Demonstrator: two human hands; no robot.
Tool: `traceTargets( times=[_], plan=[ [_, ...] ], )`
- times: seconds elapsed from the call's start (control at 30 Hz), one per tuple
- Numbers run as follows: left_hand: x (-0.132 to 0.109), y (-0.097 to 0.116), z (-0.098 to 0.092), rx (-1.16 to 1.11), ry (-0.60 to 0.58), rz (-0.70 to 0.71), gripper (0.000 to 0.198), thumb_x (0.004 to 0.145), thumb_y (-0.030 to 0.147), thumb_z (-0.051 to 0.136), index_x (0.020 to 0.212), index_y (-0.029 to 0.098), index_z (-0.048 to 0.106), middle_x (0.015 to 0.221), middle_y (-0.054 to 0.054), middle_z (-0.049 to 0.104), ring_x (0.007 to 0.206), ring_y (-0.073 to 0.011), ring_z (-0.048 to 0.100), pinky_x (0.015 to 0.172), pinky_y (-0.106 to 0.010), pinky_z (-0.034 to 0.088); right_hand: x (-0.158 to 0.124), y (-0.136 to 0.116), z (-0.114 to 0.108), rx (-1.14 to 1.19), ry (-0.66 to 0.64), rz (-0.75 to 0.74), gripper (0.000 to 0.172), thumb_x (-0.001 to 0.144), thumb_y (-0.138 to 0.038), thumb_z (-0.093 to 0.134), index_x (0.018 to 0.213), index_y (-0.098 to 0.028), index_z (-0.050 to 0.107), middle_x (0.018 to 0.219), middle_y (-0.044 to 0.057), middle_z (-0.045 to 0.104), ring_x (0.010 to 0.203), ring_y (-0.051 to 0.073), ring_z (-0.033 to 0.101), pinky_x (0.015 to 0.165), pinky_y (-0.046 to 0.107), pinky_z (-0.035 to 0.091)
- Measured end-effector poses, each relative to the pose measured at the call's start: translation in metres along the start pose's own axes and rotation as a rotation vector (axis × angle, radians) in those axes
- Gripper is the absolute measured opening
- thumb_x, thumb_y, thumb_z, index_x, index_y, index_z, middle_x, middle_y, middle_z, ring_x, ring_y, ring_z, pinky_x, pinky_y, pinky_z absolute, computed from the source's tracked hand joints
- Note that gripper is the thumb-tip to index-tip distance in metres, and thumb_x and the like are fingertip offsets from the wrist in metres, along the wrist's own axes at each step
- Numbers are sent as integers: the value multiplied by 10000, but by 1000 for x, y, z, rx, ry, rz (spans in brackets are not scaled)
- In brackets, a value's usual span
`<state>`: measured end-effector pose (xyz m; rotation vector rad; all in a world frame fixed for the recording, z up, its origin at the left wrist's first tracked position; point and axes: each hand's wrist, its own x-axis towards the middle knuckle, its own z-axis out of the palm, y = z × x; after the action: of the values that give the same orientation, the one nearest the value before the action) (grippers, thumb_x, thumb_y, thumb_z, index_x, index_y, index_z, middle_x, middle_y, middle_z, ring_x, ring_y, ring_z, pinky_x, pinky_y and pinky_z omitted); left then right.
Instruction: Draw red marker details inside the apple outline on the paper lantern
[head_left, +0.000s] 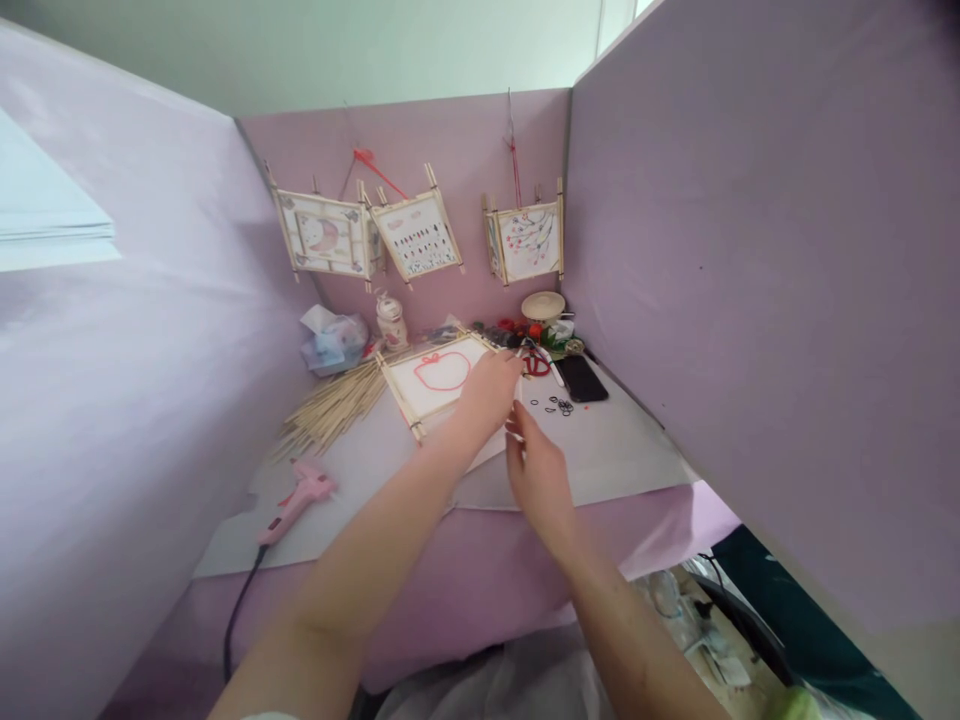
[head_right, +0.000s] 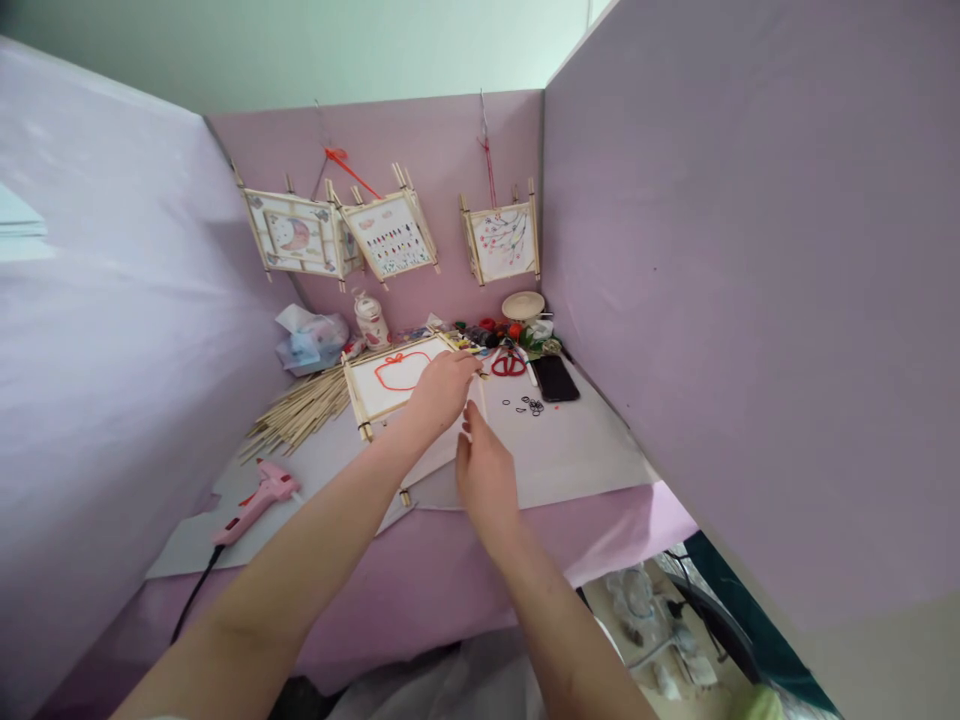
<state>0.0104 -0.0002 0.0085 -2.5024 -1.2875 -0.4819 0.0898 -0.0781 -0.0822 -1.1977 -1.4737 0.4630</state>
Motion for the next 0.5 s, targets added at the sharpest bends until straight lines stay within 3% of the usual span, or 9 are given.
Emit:
traceTargets(
  times=[0.07, 0.17, 0.3, 0.5],
  plan=[
    [-1, 0, 1, -3, 6, -4, 272, 843, 88, 421, 1006, 150, 630, 973, -78, 637, 945, -208, 553, 857, -324, 436, 12, 10, -11, 65, 110, 76, 307, 864, -298, 428, 1111, -225, 594, 1059, 86, 684, 887, 202, 654, 810, 352, 501],
    [-1, 1, 2, -6, 19, -2, 275, 869, 118, 403, 1041, 157, 614, 994, -80, 629, 958, -207, 550, 857, -325, 434, 41, 22, -23, 231, 195, 172, 242, 823, -371, 499, 943, -197, 617, 882, 64, 678, 760, 169, 635, 709, 312, 508],
    [-2, 0, 3, 0, 27, 7, 293, 878, 129, 401, 1104, 165, 584, 1030, -79, 623, 974, -201, 545, 872, -325, 428, 67, 25, -24, 380, 213, 137, 237, 736, -360, 613, 907, -197, 599, 848, 37, 651, 738, 139, 598, 674, 275, 507],
    [-3, 0, -2, 6, 40, 113, 274, 884, 167, 431, 1099, 201, 600, 1127, -58, 608, 1035, -210, 502, 895, -344, 415, 68, 20, -17, 429, 226, 119, 189, 713, -335, 631, 821, -182, 614, 781, 25, 646, 696, 130, 593, 703, 283, 498]
  ],
)
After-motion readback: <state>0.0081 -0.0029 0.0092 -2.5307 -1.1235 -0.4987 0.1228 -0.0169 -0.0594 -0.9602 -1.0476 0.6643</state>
